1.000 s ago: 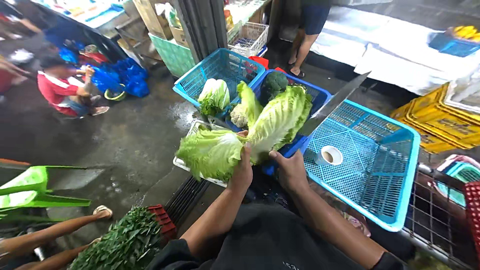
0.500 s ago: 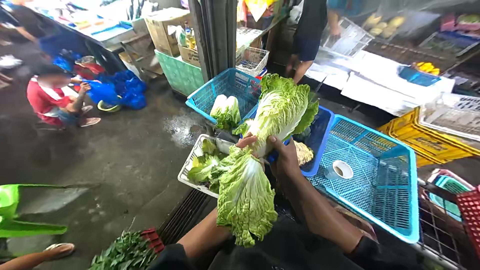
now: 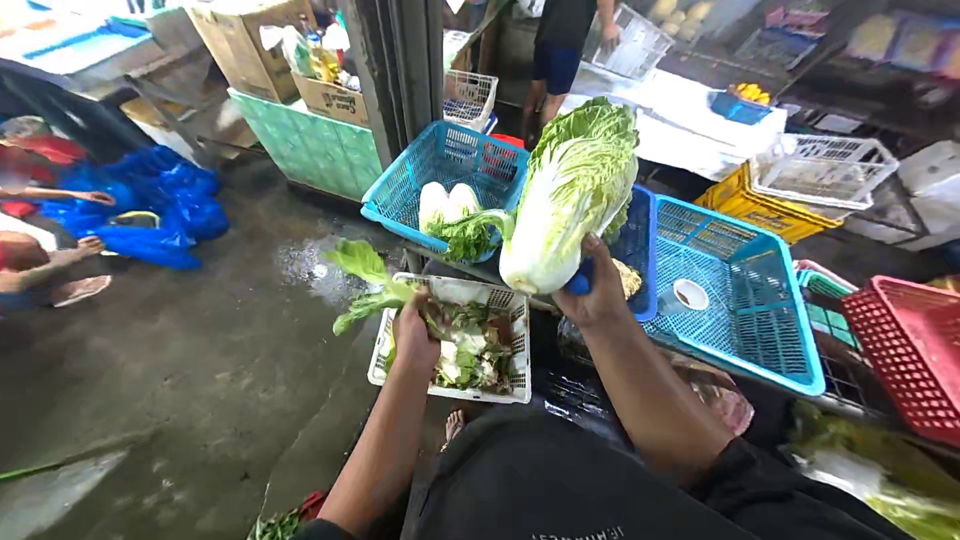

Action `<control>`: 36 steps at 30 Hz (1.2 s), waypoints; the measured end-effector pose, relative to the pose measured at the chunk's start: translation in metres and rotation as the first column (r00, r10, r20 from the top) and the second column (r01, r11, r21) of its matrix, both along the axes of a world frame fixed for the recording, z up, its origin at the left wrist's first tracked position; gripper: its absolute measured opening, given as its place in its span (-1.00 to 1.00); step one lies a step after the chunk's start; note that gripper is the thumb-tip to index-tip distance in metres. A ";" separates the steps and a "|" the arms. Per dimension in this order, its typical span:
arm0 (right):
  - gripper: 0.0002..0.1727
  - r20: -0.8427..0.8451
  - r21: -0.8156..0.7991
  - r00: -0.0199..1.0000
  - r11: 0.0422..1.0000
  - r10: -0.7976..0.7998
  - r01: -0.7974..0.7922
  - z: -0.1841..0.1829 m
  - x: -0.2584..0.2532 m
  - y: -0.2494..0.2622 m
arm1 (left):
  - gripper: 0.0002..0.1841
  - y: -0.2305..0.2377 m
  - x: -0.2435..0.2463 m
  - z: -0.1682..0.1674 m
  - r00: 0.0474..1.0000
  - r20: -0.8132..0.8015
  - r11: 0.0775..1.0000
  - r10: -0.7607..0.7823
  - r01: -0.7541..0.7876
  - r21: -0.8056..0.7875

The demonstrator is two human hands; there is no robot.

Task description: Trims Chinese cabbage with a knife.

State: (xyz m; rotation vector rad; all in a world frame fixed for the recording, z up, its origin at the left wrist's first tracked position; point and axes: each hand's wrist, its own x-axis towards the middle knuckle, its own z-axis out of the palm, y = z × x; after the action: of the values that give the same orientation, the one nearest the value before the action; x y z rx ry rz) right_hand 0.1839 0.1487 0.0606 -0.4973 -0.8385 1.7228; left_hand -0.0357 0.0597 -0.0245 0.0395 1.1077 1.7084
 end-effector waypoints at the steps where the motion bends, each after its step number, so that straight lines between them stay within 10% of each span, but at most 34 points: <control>1: -0.54 -0.008 0.004 1.000 1.000 -0.006 0.006 -0.002 0.002 -0.004 | -0.80 0.000 -0.004 -0.025 0.992 -0.089 0.988 -0.094 0.082 -0.129; 4: -0.58 -0.035 -0.034 0.999 0.999 0.002 -0.003 -0.013 0.009 -0.022 | -0.39 -0.013 -0.020 -0.092 0.589 -0.420 0.696 -0.690 0.384 -0.606; 6: -0.48 -0.029 -0.048 0.999 0.999 0.017 -0.018 -0.020 0.014 -0.030 | -0.24 -0.018 -0.018 -0.088 0.366 -0.490 0.610 -0.792 0.435 -0.662; 8: -0.35 0.002 -0.058 1.000 0.998 0.011 -0.011 -0.027 0.016 -0.034 | -0.49 -0.023 0.005 -0.046 0.540 -0.528 0.744 -0.655 0.581 -0.329; 11: -0.19 0.086 -0.065 0.995 0.997 0.045 -0.040 -0.036 0.011 -0.046 | -0.34 -0.021 0.043 0.023 0.791 -0.291 0.788 -0.538 0.594 0.159; 16: -0.04 0.332 -0.082 0.942 0.996 0.059 -0.033 -0.013 -0.001 -0.057 | -0.40 -0.007 0.059 0.062 0.911 -0.023 0.906 -0.412 0.412 0.097; 20: -0.24 0.527 -0.026 0.845 0.992 -0.089 0.121 -0.003 -0.008 -0.062 | -0.49 -0.007 0.056 0.060 0.973 -0.121 0.976 -0.196 0.206 0.074; 27: -0.18 0.439 0.013 0.869 0.969 -0.229 0.249 -0.020 -0.030 -0.077 | -0.57 -0.009 0.064 0.049 0.796 -0.594 0.890 0.112 0.185 0.416; 36: -0.30 0.293 -0.119 0.920 0.945 -0.260 0.305 -0.016 -0.028 -0.056 | -0.64 -0.013 0.054 0.063 0.969 -0.242 0.889 0.049 0.068 0.452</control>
State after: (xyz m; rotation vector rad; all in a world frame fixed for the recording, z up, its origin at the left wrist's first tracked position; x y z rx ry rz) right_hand 0.1559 0.0929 0.0442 -0.9392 -0.7774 1.4773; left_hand 0.0186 0.0467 0.0389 0.5698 0.8501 1.9611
